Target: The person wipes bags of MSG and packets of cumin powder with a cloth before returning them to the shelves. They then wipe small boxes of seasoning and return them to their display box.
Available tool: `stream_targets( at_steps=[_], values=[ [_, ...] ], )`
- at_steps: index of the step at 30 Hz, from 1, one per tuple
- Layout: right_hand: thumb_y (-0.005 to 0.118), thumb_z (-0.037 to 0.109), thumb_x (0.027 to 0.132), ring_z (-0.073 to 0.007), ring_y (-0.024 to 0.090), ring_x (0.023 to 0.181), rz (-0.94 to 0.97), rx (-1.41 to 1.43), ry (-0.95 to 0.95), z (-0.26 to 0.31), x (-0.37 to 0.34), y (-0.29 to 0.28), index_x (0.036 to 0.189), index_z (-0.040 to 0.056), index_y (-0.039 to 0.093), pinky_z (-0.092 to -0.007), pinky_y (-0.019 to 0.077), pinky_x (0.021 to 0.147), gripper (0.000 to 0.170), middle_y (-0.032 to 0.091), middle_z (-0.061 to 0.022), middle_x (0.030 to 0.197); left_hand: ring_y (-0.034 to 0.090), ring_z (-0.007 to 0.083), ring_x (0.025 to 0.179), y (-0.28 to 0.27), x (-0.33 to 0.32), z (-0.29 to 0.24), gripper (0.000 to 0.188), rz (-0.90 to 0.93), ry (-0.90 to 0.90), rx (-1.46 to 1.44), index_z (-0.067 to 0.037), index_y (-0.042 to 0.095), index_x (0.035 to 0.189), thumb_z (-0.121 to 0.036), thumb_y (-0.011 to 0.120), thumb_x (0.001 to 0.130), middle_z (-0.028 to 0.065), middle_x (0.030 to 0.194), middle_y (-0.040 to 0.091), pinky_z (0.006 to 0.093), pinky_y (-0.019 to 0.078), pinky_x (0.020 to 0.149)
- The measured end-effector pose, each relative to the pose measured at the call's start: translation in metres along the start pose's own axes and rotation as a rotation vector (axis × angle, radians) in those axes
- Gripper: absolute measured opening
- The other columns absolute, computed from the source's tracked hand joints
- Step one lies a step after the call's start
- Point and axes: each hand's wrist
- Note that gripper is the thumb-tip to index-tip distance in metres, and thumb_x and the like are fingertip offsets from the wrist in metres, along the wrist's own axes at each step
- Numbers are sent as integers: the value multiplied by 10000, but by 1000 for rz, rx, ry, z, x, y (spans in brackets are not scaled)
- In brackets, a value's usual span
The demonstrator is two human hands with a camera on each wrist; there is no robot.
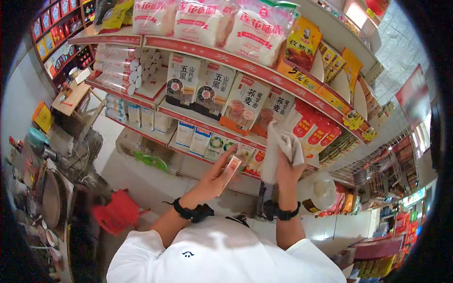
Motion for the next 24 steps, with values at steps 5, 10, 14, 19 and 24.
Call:
stream_targets(
  at_steps=[5, 10, 14, 19, 24],
  values=[
    [791, 110, 692, -261, 690, 1005, 414, -19, -246, 5, -35, 5, 1029, 17, 743, -374, 535, 926, 353, 714, -126, 1079, 636, 251, 1117, -7, -3, -17, 791, -29, 512, 1057, -48, 537, 1419, -243, 913, 751, 136, 1258, 627, 369, 514, 957],
    [787, 37, 699, -291, 684, 1023, 511, -546, -82, -22, -24, -11, 1176, -12, 717, -376, 521, 956, 485, 703, -161, 1101, 641, 306, 1118, -23, -27, -17, 763, -108, 340, 913, -40, 558, 1372, -304, 912, 750, 182, 1228, 638, 385, 503, 977],
    [743, 73, 704, -327, 688, 991, 371, -578, -270, -24, -39, -19, 1165, -22, 715, -393, 535, 904, 472, 693, -174, 1083, 649, 269, 1099, -19, -36, -18, 754, -240, 203, 957, -47, 472, 1444, -318, 839, 844, 150, 1201, 652, 363, 530, 922],
    [748, 75, 703, -346, 684, 971, 412, -421, -331, 16, -63, 5, 1101, -22, 706, -399, 541, 856, 412, 669, -167, 1087, 641, 192, 1059, -41, -13, 39, 636, -264, -11, 96, -93, 348, 1544, -311, 632, 1018, 99, 1290, 607, 330, 544, 879],
    [757, 79, 702, -347, 663, 906, 614, -431, -132, 12, -91, 30, 1131, 7, 706, -392, 527, 822, 439, 646, -162, 1079, 596, 136, 1080, -25, -11, 28, 519, -231, 43, -92, -137, 316, 1579, -252, 480, 1100, 76, 1383, 543, 305, 530, 905]
  ],
)
Point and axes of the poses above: each hand's wrist, its own x-axis towards the middle knuckle, its own y-axis out of the palm, z = x × y
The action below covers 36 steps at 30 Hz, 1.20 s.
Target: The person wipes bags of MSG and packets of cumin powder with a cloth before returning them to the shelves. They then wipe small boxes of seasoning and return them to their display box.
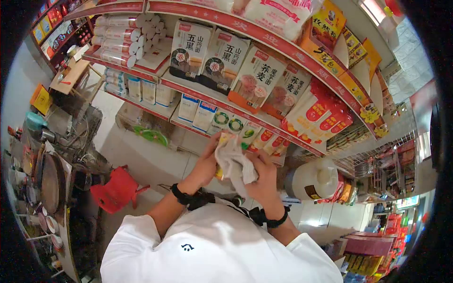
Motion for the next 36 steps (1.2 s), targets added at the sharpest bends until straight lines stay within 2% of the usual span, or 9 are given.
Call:
stream_targets(
  at_steps=[2, 4, 8, 11, 16, 24, 28, 31, 36],
  values=[
    [763, 84, 704, -343, 663, 892, 152, 134, -50, -2, -8, -2, 1128, 5, 706, -392, 528, 812, 435, 650, -162, 1066, 521, 175, 1296, -9, 2, -1, 573, -112, 34, -32, -138, 308, 1602, -310, 500, 1090, 65, 1501, 485, 319, 459, 1067],
    [775, 95, 710, -339, 660, 870, 386, 348, -45, -3, -17, -9, 1120, 7, 711, -388, 527, 801, 424, 665, -158, 1031, 518, 171, 1295, -13, 7, -1, 567, -151, 84, 2, -140, 301, 1606, -297, 489, 1095, 66, 1498, 487, 315, 453, 1070],
    [771, 87, 703, -339, 667, 904, 399, 254, 3, -40, -45, -13, 1107, 12, 721, -379, 529, 825, 413, 684, -159, 1041, 542, 165, 1221, -7, 3, -10, 596, -171, 230, 65, -109, 270, 1609, -202, 521, 1077, 85, 1433, 513, 320, 457, 1046],
    [768, 86, 732, -268, 675, 969, 68, 134, 46, -65, -55, -20, 1159, 24, 713, -366, 533, 867, 436, 706, -123, 1111, 568, 168, 1161, -4, -3, -15, 621, -165, 383, 304, -55, 282, 1584, -142, 572, 1042, 94, 1345, 557, 325, 467, 1018],
    [709, 87, 901, -157, 650, 1043, -389, 468, 548, -72, -42, -34, 1241, -14, 667, -318, 516, 927, 357, 719, -81, 1146, 577, 183, 1121, -10, -9, -3, 562, -181, 428, 499, 14, 405, 1468, -149, 655, 992, 108, 1264, 582, 330, 462, 1000],
    [744, 35, 817, -148, 674, 1005, -352, 516, 401, -46, -3, -23, 1250, 15, 668, -325, 543, 895, 440, 735, -65, 1097, 586, 267, 926, -11, -12, -23, 372, -80, 729, 968, -36, 610, 1211, -109, 756, 877, 148, 1093, 588, 354, 487, 798],
    [848, 203, 736, -296, 705, 997, -7, 266, -126, -22, 21, -35, 1142, 48, 722, -404, 553, 901, 452, 737, -147, 1079, 599, 279, 881, -17, -13, -13, 351, 104, 574, 1047, -29, 651, 1130, -104, 804, 824, 148, 1062, 605, 361, 492, 737],
    [808, 194, 764, -291, 685, 1069, 27, 346, 68, -44, 20, -44, 1131, 5, 710, -424, 514, 962, 424, 715, -174, 1100, 620, 275, 894, -23, -13, -17, 408, 62, 687, 1083, -28, 626, 1179, -134, 823, 836, 134, 1110, 614, 365, 521, 777],
    [810, 268, 755, -385, 682, 1004, 132, -153, 175, -104, -8, -41, 1183, 32, 713, -451, 543, 882, 499, 709, -202, 1075, 660, 307, 1110, -28, -5, 5, 604, -117, 241, -21, -98, 407, 1477, -302, 693, 986, 176, 1391, 563, 506, 559, 961]
  ],
)
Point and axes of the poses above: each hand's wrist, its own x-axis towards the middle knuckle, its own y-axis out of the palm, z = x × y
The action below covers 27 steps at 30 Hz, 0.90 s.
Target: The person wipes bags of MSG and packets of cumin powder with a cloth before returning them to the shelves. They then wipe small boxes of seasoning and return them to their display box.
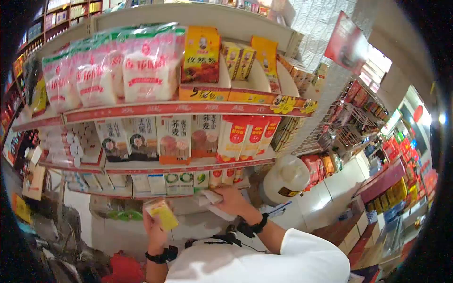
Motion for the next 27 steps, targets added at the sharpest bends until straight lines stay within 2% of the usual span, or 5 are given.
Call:
stream_targets(
  at_steps=[7, 13, 15, 18, 27],
  values=[
    [809, 303, 769, -387, 679, 966, -34, 157, 173, -46, -54, 36, 1162, 31, 718, -454, 545, 845, 487, 689, -201, 1003, 636, 360, 1182, 39, 20, -1, 652, 288, -471, -290, -125, 382, 1541, -547, 463, 1051, 190, 1424, 559, 622, 514, 1006],
    [802, 287, 782, -384, 689, 965, -6, 178, 91, -80, -53, 28, 1134, 35, 717, -453, 545, 851, 442, 694, -197, 1007, 534, 411, 1310, 102, 32, 15, 730, 405, -780, -473, -124, 297, 1585, -318, 596, 948, 233, 1391, 529, 647, 491, 1020],
    [767, 419, 841, -377, 671, 1143, 43, 212, 113, -73, -49, 1, 1318, 90, 656, -475, 528, 990, 590, 696, -181, 1257, 585, 409, 1241, 143, 35, 2, 795, 633, -684, -391, -125, 254, 1562, -248, 685, 905, 218, 1295, 559, 638, 519, 983],
    [803, 253, 781, -351, 696, 1013, -138, 336, 61, -80, -42, -12, 1209, 55, 711, -441, 543, 879, 481, 716, -188, 1094, 654, 358, 1124, 180, 54, 0, 775, 854, -552, -244, -117, 310, 1444, -174, 807, 852, 186, 1193, 584, 580, 572, 919],
    [740, 272, 860, -360, 584, 1296, 140, 422, 89, -166, -56, -37, 1417, 109, 597, -467, 461, 1085, 598, 635, -187, 1372, 682, 223, 1026, 420, 115, -62, 775, 918, 253, 217, -99, 341, 1331, -16, 877, 778, 109, 1216, 550, 384, 604, 887]
  ],
)
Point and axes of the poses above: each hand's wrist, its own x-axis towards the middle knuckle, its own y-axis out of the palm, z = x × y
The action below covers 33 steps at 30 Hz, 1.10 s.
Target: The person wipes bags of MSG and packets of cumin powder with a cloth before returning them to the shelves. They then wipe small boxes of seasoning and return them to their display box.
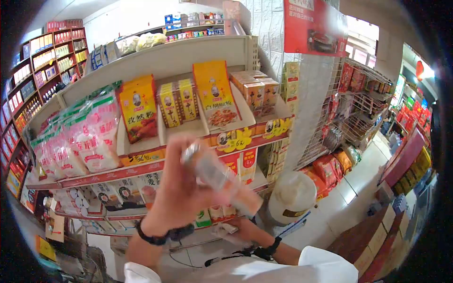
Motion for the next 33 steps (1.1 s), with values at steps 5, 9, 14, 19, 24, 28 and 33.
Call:
stream_targets(
  at_steps=[5, 9, 14, 19, 24, 28, 33],
  values=[
    [707, 295, 899, -378, 568, 1302, -106, 83, -96, 14, -33, -47, 1356, 100, 635, -498, 450, 1089, 502, 647, -180, 1355, 689, 197, 966, 44, 139, 5, 590, 77, 141, 614, -66, 414, 1343, -63, 778, 878, 117, 1097, 646, 345, 573, 811],
    [742, 342, 881, -322, 711, 1063, -211, 14, -123, -39, -38, -51, 1210, 127, 739, -410, 540, 972, 393, 737, -155, 1167, 716, 257, 856, 66, 216, 39, 501, 193, 289, 1001, -36, 459, 1267, -104, 774, 883, 181, 955, 709, 388, 555, 741],
    [738, 390, 863, -331, 713, 1052, -230, -39, -103, -71, -48, -73, 1186, 97, 747, -427, 542, 967, 436, 739, -169, 1155, 707, 381, 833, 60, 273, 97, 434, 310, 193, 1107, -15, 493, 1177, -167, 766, 876, 234, 926, 716, 451, 532, 727],
    [750, 405, 838, -371, 694, 1049, -144, 71, -31, -15, -75, -137, 1212, 90, 740, -448, 536, 958, 489, 725, -186, 1153, 690, 389, 906, 66, 274, 118, 401, 310, 107, 1246, -21, 546, 1098, -182, 793, 827, 209, 936, 704, 453, 516, 782],
    [749, 407, 834, -378, 680, 1043, -135, -89, -116, -71, -75, -137, 1204, 99, 744, -459, 537, 939, 481, 707, -176, 1142, 661, 306, 878, 62, 274, 143, 420, 375, 247, 1520, -35, 615, 964, -238, 889, 720, 120, 893, 646, 403, 525, 788],
    [734, 468, 865, -397, 674, 1109, -16, -224, -107, -113, -73, -136, 1284, 91, 687, -492, 531, 977, 565, 701, -198, 1228, 653, 375, 962, 70, 278, 147, 489, 383, 62, 1544, -31, 590, 990, -246, 906, 685, 148, 955, 648, 438, 529, 821],
    [720, 442, 878, -414, 664, 1108, 56, -104, -163, -81, -94, -168, 1254, 69, 705, -487, 524, 992, 529, 701, -215, 1213, 644, 384, 1059, 85, 276, 150, 526, 390, 108, 1733, -29, 548, 1042, -222, 883, 685, 173, 1016, 637, 478, 538, 858]
  ],
)
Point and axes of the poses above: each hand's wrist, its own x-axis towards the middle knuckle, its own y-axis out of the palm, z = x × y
